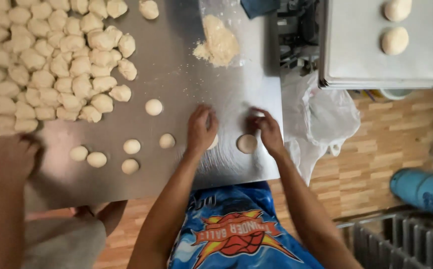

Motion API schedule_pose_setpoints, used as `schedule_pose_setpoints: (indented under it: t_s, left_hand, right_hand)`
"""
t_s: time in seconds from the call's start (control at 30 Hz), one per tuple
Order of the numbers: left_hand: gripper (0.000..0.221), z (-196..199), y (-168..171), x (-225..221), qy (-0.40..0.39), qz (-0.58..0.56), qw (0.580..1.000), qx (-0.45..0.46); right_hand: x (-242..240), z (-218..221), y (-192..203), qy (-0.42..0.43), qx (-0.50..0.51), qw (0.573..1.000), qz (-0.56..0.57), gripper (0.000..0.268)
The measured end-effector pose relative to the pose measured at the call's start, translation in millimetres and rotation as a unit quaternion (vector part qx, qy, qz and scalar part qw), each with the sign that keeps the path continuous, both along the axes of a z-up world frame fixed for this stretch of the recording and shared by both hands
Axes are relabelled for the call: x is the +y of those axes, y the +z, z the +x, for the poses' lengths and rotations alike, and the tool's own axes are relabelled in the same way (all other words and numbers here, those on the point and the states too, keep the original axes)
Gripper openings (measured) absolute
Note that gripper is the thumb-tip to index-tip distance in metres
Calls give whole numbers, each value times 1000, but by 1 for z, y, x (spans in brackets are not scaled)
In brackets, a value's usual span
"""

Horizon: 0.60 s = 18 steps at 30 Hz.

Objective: Dividing dough into small portions, rolling them into balls by hand, and arranging them on baking trays which are then placed in a rack.

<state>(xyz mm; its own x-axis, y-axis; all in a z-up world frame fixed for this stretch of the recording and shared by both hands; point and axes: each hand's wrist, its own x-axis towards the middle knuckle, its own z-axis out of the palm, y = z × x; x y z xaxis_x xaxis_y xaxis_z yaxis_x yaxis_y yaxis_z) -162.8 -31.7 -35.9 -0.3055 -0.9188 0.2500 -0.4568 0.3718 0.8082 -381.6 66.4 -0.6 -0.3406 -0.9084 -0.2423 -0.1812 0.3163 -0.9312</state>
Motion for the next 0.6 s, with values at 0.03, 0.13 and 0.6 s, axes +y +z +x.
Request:
schedule_pose_setpoints:
  t_s: [0.03, 0.13, 0.6]
  left_hand:
    - [10, 18, -1, 18, -9, -1, 1000, -3]
    - [57, 44, 3, 43, -85, 31, 945, -316]
    - [43, -175, 208, 8, -33, 218, 975, 39]
  right_hand:
    - [12, 0, -6, -9, -3, 1000, -1, 44]
    - [37, -6, -18, 204, 211, 953, 72, 59]
    - [80, -128, 112, 105, -48, 985, -126, 38]
